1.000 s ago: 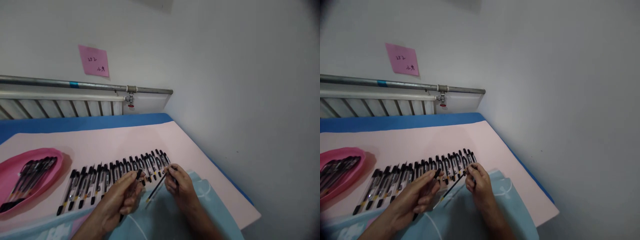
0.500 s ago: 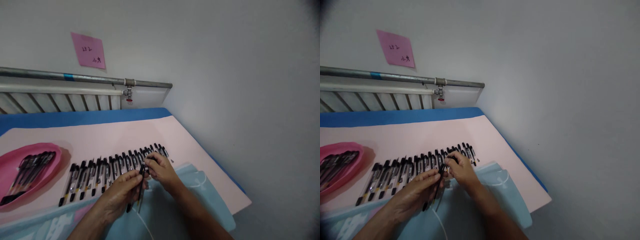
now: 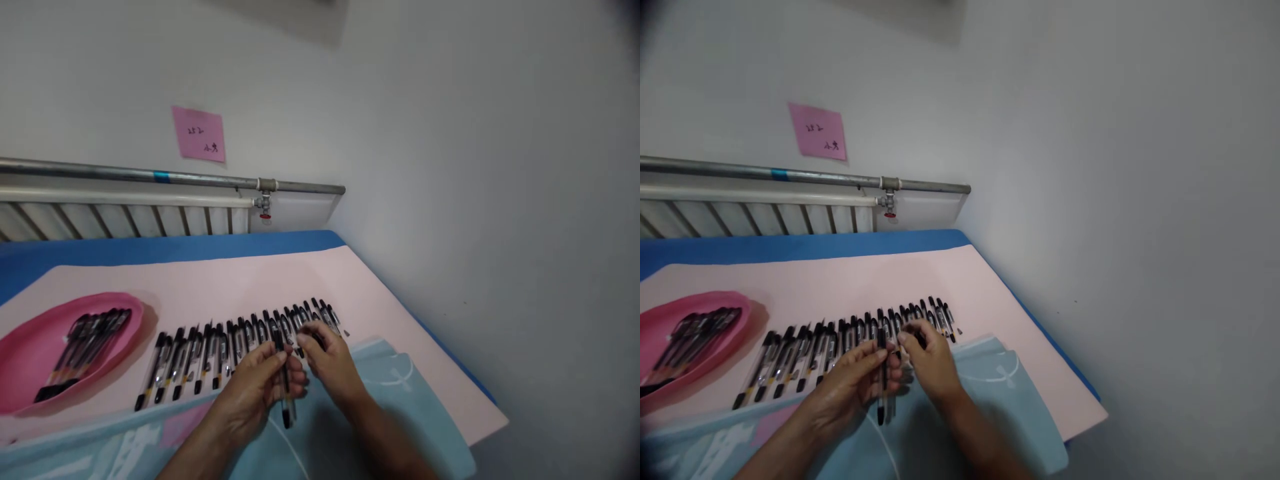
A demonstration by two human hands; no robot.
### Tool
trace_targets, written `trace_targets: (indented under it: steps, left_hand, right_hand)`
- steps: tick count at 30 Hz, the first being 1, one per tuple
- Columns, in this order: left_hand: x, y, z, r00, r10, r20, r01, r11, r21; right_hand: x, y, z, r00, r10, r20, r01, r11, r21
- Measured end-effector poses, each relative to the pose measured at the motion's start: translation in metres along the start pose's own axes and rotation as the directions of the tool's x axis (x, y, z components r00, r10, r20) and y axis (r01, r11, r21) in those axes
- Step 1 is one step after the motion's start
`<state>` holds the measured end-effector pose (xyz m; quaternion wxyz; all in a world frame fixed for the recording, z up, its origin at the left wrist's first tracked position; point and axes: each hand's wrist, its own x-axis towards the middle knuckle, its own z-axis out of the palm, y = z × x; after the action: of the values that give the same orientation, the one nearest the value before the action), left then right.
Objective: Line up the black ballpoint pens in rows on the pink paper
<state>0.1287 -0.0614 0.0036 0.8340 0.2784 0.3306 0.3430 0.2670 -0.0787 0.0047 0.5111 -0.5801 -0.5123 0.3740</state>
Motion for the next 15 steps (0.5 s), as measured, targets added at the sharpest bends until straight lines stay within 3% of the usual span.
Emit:
trace_targets:
  steps: [3,8,15]
  left_hand:
    - [0.000,-0.002,-0.001,0.992,0.099,-0.082,-0.102,0.994,-0.038]
    - [-0.007,-0.012,0.000,0.968,0.234,-0.096,-0.232,0.972,0.034]
    - [-0.012,-0.022,0.003,0.953,0.254,-0.165,-0.234,0.963,0.132]
  right_hand:
    - [-0.023,0.002,0.004,0.999,-0.042,-0.005,0.041,0.994,-0.100]
    - [-0.050,0.008,0.011,0.999,-0.045,0.019,0.046,0.997,-0.067]
    - [-0.065,0.010,0.006,0.999,-0.036,0.024,0.038,0.996,-0.081]
